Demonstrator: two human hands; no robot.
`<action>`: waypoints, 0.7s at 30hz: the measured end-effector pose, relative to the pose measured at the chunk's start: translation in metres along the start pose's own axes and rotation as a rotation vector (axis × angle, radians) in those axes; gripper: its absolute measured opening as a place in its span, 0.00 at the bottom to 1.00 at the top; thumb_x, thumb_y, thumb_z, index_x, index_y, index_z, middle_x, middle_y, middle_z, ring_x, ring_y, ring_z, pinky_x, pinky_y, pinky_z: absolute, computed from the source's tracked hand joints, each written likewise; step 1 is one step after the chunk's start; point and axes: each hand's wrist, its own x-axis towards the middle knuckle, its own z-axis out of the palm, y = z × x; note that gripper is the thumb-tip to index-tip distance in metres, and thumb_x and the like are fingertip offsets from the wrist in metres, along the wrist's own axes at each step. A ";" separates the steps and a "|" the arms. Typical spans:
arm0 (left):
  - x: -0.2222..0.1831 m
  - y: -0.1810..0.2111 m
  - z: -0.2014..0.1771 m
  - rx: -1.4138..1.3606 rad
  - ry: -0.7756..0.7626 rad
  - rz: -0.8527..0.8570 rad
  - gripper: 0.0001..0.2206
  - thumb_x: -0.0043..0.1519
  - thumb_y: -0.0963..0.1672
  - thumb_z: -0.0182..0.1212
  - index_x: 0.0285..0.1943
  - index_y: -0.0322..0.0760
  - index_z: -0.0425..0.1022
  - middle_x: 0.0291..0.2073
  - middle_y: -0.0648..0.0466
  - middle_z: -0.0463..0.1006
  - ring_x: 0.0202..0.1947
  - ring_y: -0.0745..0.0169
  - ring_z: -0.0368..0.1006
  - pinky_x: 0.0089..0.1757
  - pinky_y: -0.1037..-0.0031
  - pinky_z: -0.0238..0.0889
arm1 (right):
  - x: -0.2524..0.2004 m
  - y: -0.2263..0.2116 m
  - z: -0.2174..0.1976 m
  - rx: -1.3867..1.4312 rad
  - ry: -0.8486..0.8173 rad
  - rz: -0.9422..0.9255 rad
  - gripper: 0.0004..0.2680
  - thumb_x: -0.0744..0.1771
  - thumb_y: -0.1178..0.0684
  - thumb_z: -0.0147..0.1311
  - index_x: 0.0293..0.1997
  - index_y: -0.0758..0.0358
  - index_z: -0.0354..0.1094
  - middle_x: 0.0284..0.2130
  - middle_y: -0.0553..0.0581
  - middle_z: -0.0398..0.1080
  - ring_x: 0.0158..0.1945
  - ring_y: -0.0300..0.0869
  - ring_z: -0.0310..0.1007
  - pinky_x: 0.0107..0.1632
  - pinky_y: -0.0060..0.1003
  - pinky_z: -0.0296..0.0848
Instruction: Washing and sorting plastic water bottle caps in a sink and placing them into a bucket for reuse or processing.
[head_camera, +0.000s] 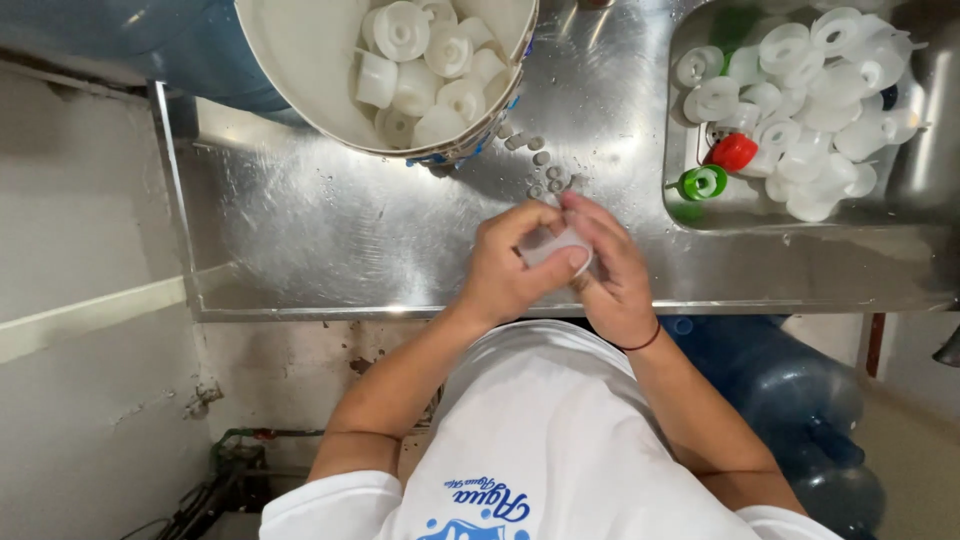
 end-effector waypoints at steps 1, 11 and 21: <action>0.010 0.019 -0.007 0.004 0.000 0.005 0.13 0.52 0.49 0.73 0.33 0.41 0.75 0.25 0.52 0.76 0.26 0.66 0.66 0.30 0.72 0.61 | -0.004 0.007 -0.006 0.003 0.001 -0.006 0.15 0.67 0.60 0.56 0.61 0.70 0.63 0.59 0.74 0.65 0.63 0.63 0.65 0.63 0.56 0.62; 0.060 0.109 -0.063 0.462 0.434 0.239 0.29 0.63 0.53 0.71 0.64 0.47 0.56 0.71 0.46 0.57 0.72 0.34 0.64 0.67 0.46 0.68 | -0.077 0.063 -0.097 -0.030 0.119 0.532 0.11 0.70 0.53 0.50 0.58 0.65 0.66 0.47 0.59 0.73 0.50 0.43 0.74 0.56 0.38 0.73; 0.025 0.011 0.015 0.784 0.280 0.651 0.15 0.64 0.46 0.65 0.41 0.25 0.71 0.41 0.38 0.78 0.48 0.29 0.74 0.60 0.43 0.54 | -0.077 0.124 -0.210 -0.416 0.176 0.485 0.08 0.68 0.59 0.58 0.51 0.65 0.74 0.42 0.63 0.74 0.46 0.55 0.75 0.46 0.47 0.74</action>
